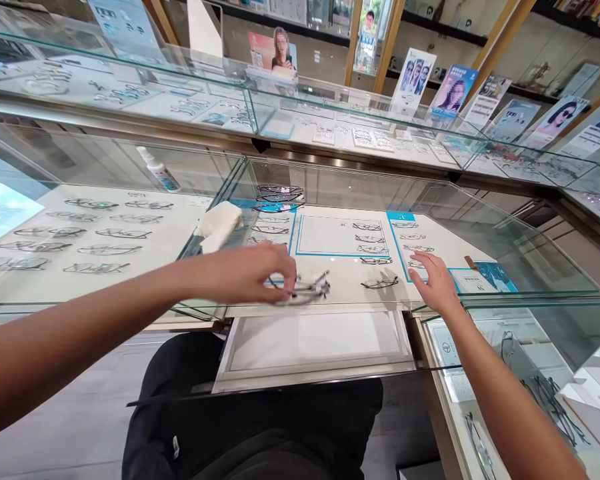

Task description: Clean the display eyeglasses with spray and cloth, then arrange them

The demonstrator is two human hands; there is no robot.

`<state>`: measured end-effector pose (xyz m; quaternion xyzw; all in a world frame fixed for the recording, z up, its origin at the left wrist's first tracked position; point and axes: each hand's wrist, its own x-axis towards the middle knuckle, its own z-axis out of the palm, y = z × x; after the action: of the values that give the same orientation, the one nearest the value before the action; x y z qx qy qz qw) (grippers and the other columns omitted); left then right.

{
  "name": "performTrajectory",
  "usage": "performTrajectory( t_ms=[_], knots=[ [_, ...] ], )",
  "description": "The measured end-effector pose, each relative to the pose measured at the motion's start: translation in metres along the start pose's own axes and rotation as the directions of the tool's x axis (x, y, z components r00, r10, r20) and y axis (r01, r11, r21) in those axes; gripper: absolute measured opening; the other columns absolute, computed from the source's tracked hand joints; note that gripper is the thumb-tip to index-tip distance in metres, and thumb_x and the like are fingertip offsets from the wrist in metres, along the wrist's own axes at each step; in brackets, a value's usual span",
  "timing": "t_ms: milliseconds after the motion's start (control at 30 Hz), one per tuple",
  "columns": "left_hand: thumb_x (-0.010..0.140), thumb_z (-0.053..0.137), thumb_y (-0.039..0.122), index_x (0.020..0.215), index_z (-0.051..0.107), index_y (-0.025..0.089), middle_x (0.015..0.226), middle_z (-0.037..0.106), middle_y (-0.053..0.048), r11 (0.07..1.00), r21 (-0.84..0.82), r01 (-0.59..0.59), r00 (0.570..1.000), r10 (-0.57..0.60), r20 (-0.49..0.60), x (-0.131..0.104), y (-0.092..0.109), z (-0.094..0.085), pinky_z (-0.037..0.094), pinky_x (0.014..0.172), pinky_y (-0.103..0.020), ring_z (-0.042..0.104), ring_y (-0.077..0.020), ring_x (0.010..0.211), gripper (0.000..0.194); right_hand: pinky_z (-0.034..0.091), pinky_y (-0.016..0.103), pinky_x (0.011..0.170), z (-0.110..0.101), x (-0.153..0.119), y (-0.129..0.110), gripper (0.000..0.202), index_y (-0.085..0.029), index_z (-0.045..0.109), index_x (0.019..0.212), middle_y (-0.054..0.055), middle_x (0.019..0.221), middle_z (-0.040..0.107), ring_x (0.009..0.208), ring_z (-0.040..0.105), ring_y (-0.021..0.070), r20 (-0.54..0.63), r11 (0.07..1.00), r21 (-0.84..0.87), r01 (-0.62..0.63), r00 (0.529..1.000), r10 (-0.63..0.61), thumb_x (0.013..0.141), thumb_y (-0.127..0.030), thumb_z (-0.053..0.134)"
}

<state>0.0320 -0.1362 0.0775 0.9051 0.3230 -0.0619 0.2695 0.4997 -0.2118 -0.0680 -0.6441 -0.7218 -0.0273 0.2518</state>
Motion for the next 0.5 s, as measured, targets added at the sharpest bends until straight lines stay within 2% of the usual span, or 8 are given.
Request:
performTrajectory(
  t_ms=[67, 200, 333, 433, 500],
  knots=[
    [0.093, 0.073, 0.037, 0.096, 0.082, 0.032, 0.103, 0.076, -0.004, 0.996, -0.072, -0.047, 0.991, 0.055, 0.120, -0.013, 0.016, 0.018, 0.050, 0.097, -0.036, 0.065, -0.0275, 0.115, 0.011, 0.050, 0.061, 0.116, -0.001, 0.000, -0.002, 0.039, -0.026, 0.070, 0.136, 0.014, 0.145, 0.071, 0.138, 0.063, 0.0376, 0.000, 1.000, 0.000, -0.005, 1.000, 0.005, 0.104, -0.044, 0.056],
    [0.094, 0.073, 0.034, 0.098, 0.081, 0.029, 0.105, 0.074, -0.006, 0.984, -0.175, -0.024, 0.980, 0.058, 0.190, -0.022, 0.024, 0.058, 0.053, 0.088, -0.033, 0.068, -0.0255, 0.110, 0.010, 0.051, 0.061, 0.115, -0.002, 0.001, -0.003, 0.039, -0.026, 0.070, 0.136, 0.014, 0.144, 0.072, 0.136, 0.064, 0.0380, -0.001, 1.000, -0.005, -0.015, 1.000, 0.015, 0.103, -0.043, 0.058],
    [0.094, 0.070, 0.030, 0.094, 0.080, 0.026, 0.103, 0.077, -0.004, 0.978, -0.207, -0.024, 0.972, 0.071, 0.224, -0.013, 0.015, 0.096, 0.053, 0.090, -0.033, 0.069, -0.0242, 0.107, 0.010, 0.051, 0.060, 0.115, -0.001, 0.001, -0.003, 0.039, -0.026, 0.070, 0.135, 0.013, 0.144, 0.072, 0.135, 0.064, 0.0377, -0.005, 1.000, -0.007, -0.016, 1.000, 0.016, 0.102, -0.042, 0.058],
    [0.094, 0.066, 0.023, 0.088, 0.079, 0.024, 0.094, 0.080, -0.004, 0.986, -0.152, -0.062, 0.977, 0.092, 0.194, 0.003, 0.004, 0.126, 0.050, 0.101, -0.037, 0.068, -0.0250, 0.107, 0.015, 0.051, 0.059, 0.115, -0.001, 0.001, -0.004, 0.038, -0.026, 0.070, 0.135, 0.013, 0.144, 0.072, 0.136, 0.063, 0.0372, -0.005, 1.000, -0.010, -0.024, 1.000, 0.024, 0.102, -0.041, 0.058],
    [0.094, 0.065, 0.022, 0.088, 0.079, 0.024, 0.094, 0.080, -0.005, 0.994, -0.092, -0.053, 0.982, 0.069, 0.176, 0.017, -0.007, 0.145, 0.050, 0.101, -0.039, 0.069, -0.0267, 0.110, 0.015, 0.051, 0.058, 0.115, -0.001, 0.001, -0.004, 0.038, -0.026, 0.070, 0.135, 0.013, 0.145, 0.071, 0.136, 0.063, 0.0371, -0.004, 1.000, -0.011, -0.027, 1.000, 0.027, 0.103, -0.041, 0.058]
  ],
)
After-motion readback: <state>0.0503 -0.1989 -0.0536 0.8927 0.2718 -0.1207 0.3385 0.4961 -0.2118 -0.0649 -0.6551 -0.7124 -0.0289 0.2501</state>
